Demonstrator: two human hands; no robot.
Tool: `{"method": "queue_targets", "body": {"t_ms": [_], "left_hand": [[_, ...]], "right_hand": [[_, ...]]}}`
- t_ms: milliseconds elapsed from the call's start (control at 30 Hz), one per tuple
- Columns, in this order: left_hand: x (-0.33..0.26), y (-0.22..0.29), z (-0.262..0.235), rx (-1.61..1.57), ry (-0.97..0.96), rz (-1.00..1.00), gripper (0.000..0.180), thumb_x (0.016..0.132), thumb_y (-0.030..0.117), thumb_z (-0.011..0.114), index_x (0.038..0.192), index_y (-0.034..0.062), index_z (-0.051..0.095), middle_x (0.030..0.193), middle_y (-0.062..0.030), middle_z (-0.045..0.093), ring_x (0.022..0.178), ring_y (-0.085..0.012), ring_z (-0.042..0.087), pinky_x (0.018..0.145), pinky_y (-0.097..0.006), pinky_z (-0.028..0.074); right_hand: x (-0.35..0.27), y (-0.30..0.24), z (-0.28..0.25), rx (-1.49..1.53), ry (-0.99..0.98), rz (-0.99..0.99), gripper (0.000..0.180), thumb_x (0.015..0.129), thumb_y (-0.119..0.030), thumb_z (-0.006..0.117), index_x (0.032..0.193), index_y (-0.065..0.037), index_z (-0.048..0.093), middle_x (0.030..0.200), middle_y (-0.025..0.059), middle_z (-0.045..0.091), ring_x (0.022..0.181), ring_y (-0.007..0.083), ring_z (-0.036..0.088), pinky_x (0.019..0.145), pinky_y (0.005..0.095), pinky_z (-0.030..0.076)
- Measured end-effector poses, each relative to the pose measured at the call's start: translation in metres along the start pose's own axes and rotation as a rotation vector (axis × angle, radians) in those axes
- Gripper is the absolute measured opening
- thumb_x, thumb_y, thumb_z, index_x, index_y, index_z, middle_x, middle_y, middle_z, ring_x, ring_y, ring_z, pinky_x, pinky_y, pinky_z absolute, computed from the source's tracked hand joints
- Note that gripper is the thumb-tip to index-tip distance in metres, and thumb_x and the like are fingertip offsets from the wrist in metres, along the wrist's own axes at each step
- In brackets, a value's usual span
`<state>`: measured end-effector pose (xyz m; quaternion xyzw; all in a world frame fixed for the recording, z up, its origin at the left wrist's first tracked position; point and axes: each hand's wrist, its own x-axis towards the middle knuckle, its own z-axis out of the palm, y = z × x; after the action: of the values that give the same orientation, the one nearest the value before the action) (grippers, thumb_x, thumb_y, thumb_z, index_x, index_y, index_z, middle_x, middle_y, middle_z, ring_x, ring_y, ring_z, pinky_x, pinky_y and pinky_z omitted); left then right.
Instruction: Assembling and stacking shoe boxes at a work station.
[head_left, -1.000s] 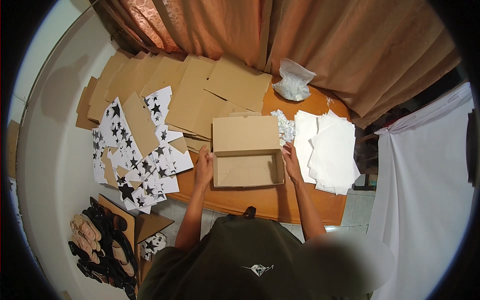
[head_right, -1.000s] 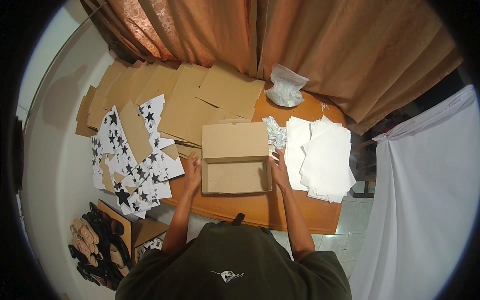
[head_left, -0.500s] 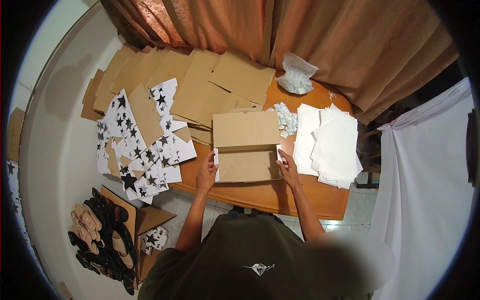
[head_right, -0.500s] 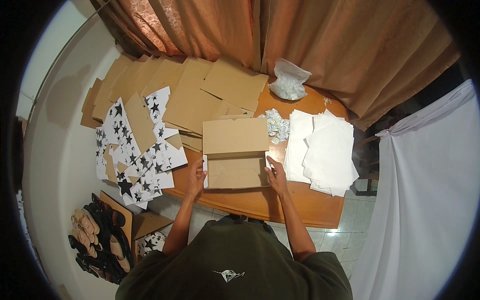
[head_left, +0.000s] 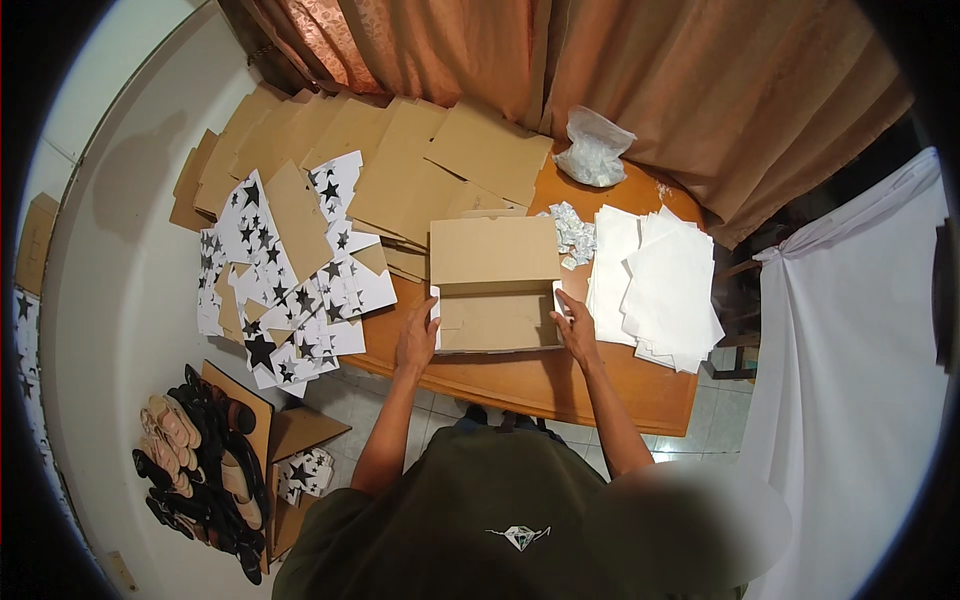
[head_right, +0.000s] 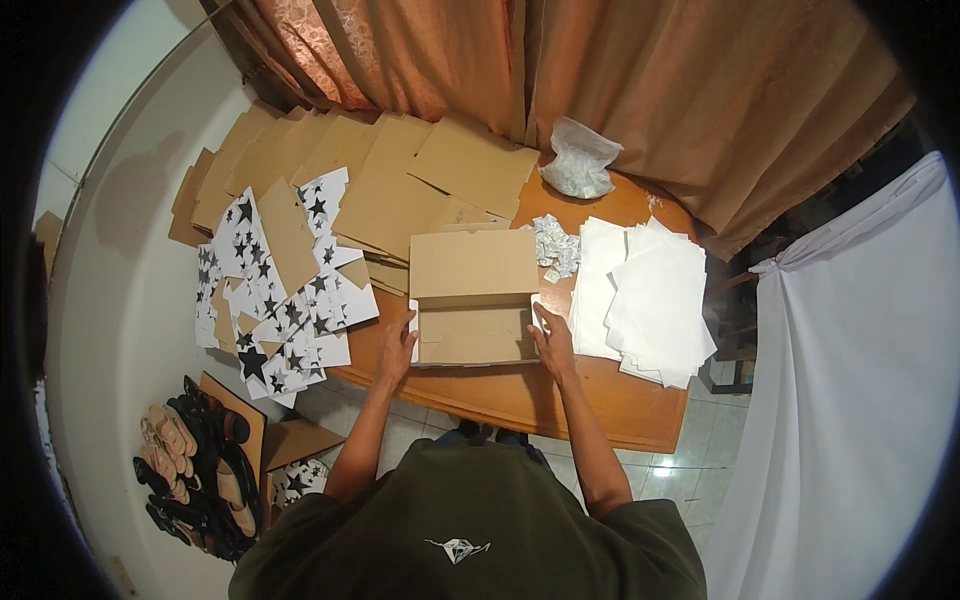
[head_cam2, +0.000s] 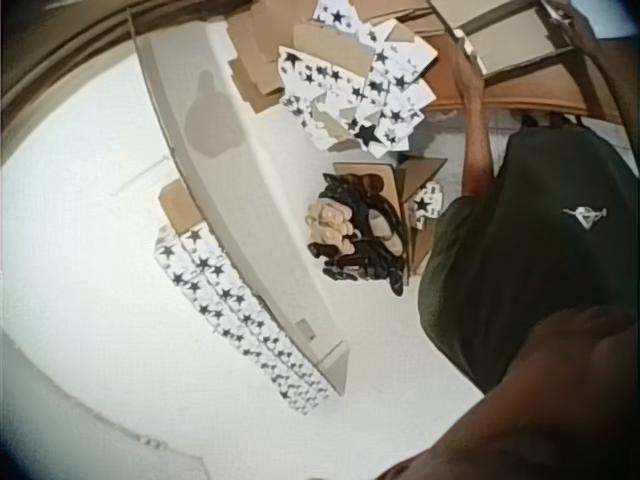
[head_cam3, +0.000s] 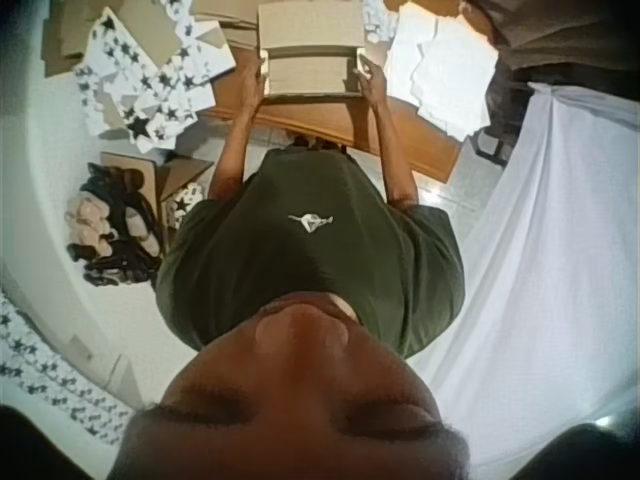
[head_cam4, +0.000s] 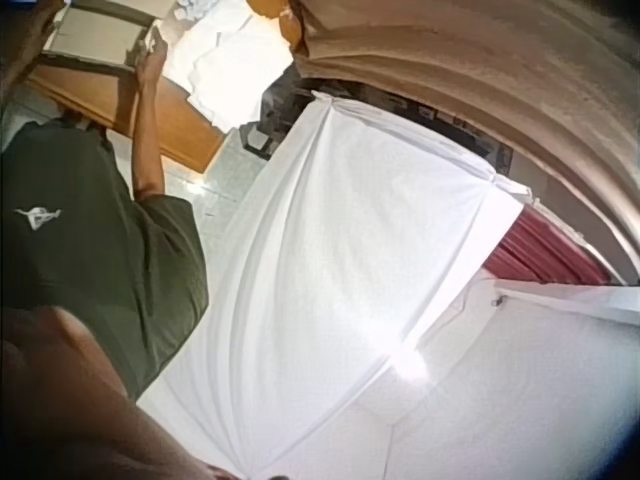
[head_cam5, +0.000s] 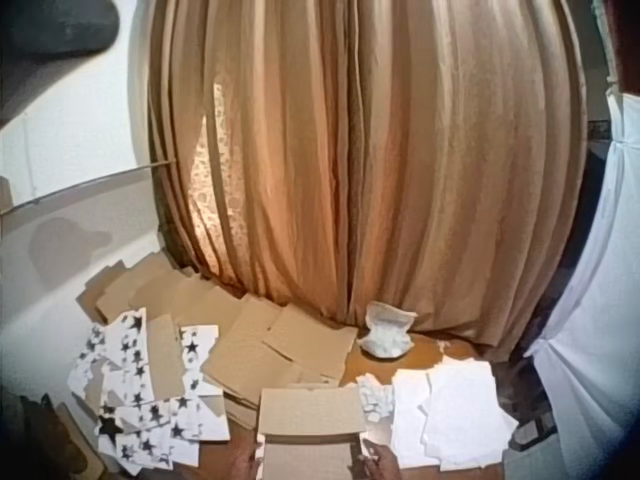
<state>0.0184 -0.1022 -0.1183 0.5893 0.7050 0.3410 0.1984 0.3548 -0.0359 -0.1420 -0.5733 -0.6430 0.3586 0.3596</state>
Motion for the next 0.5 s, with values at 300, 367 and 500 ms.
{"method": "queue_targets", "body": {"t_ms": [300, 367, 500], "left_hand": [[-0.034, 0.052, -0.003, -0.026, -0.201, 0.524, 0.012, 0.087, 0.003, 0.069, 0.098, 0.0041, 0.072, 0.092, -0.0083, 0.070, 0.092, -0.0291, 0.067, 0.083, -0.042, 0.052], [-0.036, 0.045, 0.008, 0.011, -0.233, 0.502, 0.012, 0.087, 0.000, 0.067, 0.097, 0.0034, 0.072, 0.092, -0.0092, 0.070, 0.090, -0.0291, 0.068, 0.081, -0.043, 0.053], [-0.038, 0.034, 0.022, 0.015, -0.237, 0.371, 0.013, 0.085, -0.003, 0.065, 0.096, 0.0014, 0.071, 0.092, -0.0135, 0.069, 0.090, -0.0325, 0.068, 0.078, -0.042, 0.054]], "right_hand": [[-0.051, -0.060, 0.007, -0.386, -0.164, -0.535, 0.022, 0.086, -0.010, 0.071, 0.108, -0.008, 0.069, 0.106, 0.0099, 0.063, 0.099, 0.0317, 0.059, 0.086, 0.0454, 0.047], [-0.053, -0.048, 0.015, -0.335, -0.207, -0.507, 0.016, 0.086, -0.007, 0.070, 0.103, -0.007, 0.071, 0.097, 0.0099, 0.066, 0.091, 0.0317, 0.062, 0.079, 0.0444, 0.050], [-0.048, -0.043, 0.022, -0.329, -0.187, -0.469, 0.013, 0.086, -0.005, 0.068, 0.098, -0.007, 0.072, 0.089, 0.0118, 0.067, 0.084, 0.0330, 0.064, 0.073, 0.0444, 0.052]]}}
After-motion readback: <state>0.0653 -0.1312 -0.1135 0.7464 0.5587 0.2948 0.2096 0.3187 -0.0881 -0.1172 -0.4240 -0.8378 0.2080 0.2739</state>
